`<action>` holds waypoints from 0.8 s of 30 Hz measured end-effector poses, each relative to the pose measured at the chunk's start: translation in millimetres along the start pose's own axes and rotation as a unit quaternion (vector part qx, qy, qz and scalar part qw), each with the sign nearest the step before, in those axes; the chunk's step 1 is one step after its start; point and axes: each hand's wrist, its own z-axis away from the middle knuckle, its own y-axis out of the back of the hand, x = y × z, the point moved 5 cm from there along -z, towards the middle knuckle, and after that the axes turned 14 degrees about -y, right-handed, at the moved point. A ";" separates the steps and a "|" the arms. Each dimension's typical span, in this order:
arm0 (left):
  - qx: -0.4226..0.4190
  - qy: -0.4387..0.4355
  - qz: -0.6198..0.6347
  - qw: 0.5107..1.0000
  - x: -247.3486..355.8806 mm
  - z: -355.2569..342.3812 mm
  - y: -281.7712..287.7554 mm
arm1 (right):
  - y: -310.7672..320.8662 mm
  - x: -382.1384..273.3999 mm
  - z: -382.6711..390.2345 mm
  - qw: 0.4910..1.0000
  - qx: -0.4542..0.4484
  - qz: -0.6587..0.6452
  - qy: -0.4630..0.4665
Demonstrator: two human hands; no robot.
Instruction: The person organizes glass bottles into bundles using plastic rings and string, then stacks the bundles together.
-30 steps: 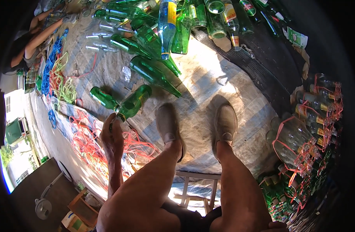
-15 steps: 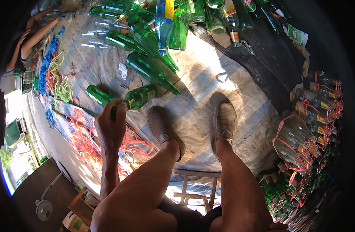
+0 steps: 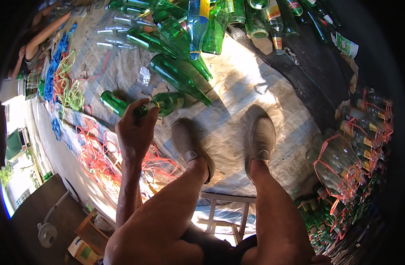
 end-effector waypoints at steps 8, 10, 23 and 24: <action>-0.044 -0.017 0.084 0.995 -26.1 16.3 -11.7 | -7.5 5.6 -13.5 0.997 -0.078 -0.025 -0.013; -0.035 -0.011 0.083 0.996 -35.0 20.8 -12.1 | -7.1 12.2 -22.8 0.991 -0.123 -0.042 -0.033; -0.046 0.073 0.105 0.991 -91.4 60.5 -50.7 | -248.4 246.1 8.9 0.820 -0.527 0.175 -0.139; -0.048 0.075 0.106 0.990 -93.9 63.7 -54.2 | -271.7 244.3 11.7 0.828 -0.513 0.213 -0.076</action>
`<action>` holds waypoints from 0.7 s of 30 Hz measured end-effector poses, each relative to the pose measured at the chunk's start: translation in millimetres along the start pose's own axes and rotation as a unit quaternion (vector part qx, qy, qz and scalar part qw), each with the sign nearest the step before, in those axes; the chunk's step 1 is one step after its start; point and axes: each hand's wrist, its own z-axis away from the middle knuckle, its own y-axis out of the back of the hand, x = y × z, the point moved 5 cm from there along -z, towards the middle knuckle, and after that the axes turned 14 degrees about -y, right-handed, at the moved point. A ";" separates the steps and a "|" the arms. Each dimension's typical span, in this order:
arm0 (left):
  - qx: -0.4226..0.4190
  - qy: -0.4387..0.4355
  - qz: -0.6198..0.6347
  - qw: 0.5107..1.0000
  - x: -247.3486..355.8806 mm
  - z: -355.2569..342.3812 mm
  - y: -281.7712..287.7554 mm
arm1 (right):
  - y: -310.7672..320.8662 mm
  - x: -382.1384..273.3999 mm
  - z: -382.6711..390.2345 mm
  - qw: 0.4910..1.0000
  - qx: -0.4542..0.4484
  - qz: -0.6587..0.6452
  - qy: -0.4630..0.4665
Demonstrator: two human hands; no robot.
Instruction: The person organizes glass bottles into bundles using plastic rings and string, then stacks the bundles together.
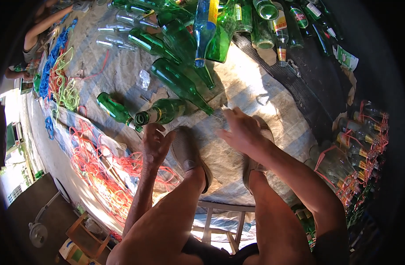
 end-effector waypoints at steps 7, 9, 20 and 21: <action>0.005 0.034 0.015 0.999 -17.1 6.8 -17.8 | -51.8 -20.3 -75.6 0.999 -0.011 -0.047 -0.008; 0.006 0.040 0.021 0.999 -17.8 7.3 -23.3 | -55.6 -14.9 -75.5 0.998 -0.034 -0.037 -0.025; 0.054 0.073 0.099 0.991 -21.6 16.4 -35.9 | 50.0 -52.8 7.7 0.984 0.136 -0.105 0.053; 0.053 0.073 0.100 0.991 -23.4 18.4 -37.1 | 62.3 -59.6 11.4 0.977 0.165 -0.117 0.068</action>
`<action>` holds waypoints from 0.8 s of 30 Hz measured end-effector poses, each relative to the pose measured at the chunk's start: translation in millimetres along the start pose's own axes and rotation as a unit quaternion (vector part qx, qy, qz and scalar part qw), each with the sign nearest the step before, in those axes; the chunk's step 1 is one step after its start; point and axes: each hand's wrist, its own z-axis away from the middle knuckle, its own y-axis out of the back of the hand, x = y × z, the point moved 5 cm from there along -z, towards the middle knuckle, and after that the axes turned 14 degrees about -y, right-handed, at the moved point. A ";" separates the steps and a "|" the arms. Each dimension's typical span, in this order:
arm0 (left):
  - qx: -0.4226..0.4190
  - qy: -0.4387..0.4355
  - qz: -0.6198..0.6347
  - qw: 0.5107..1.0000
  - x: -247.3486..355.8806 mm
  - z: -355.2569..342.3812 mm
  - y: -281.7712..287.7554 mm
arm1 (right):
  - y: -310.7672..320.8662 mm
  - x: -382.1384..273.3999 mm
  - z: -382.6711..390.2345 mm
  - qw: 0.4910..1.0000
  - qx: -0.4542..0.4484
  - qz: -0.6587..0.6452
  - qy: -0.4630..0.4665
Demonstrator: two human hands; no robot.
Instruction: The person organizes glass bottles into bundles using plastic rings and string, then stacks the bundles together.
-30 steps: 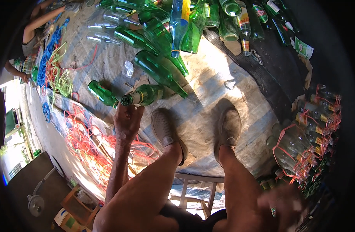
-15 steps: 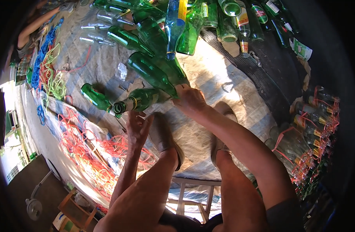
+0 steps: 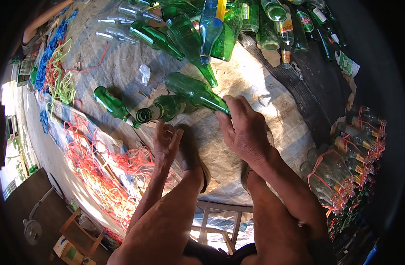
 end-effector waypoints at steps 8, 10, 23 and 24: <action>0.009 -0.031 -0.004 0.999 -13.6 12.2 -7.3 | 18.8 -39.2 -24.7 0.998 -0.012 -0.024 0.059; 0.007 -0.019 -0.008 1.000 -14.6 13.0 -8.1 | 18.8 -49.6 -30.6 0.996 -0.008 -0.012 0.084; 0.007 -0.024 -0.037 0.999 -25.9 22.4 -9.2 | 2.2 -75.0 -53.1 0.989 -0.054 0.020 0.135; 0.008 -0.023 -0.040 0.999 -26.5 22.9 -9.3 | 0.0 -73.9 -54.9 0.989 -0.055 0.018 0.136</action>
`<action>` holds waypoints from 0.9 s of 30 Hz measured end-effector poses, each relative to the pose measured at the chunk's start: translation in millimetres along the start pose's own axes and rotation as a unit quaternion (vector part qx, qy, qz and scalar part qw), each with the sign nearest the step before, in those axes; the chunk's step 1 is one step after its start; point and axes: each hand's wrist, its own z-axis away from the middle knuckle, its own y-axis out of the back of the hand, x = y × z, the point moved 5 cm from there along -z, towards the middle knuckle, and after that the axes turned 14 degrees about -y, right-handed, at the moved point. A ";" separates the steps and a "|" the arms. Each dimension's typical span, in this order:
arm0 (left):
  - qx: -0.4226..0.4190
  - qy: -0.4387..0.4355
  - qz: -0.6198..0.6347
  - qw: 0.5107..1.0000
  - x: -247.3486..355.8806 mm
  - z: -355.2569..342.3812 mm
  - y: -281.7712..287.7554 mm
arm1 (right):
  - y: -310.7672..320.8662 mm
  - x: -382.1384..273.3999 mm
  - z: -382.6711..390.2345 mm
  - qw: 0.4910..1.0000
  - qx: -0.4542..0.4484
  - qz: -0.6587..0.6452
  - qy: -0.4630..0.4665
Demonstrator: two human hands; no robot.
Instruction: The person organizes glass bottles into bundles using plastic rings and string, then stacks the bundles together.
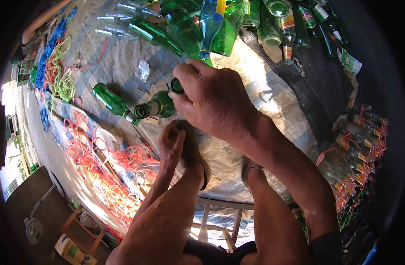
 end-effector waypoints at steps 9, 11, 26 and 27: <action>-0.008 -0.014 -0.006 1.000 0.5 -1.6 6.3 | -9.9 8.8 -2.7 0.999 -0.007 -0.035 -0.021; -0.012 0.000 0.012 1.000 -0.5 -1.6 8.2 | -13.1 12.5 -4.6 0.998 -0.014 -0.065 -0.014; -0.016 -0.008 -0.040 0.999 7.0 1.2 6.6 | -11.7 11.5 -9.5 0.999 -0.023 -0.039 -0.008; -0.016 -0.008 -0.040 0.999 7.2 0.8 7.3 | -12.1 11.5 -9.1 0.999 -0.023 -0.039 -0.009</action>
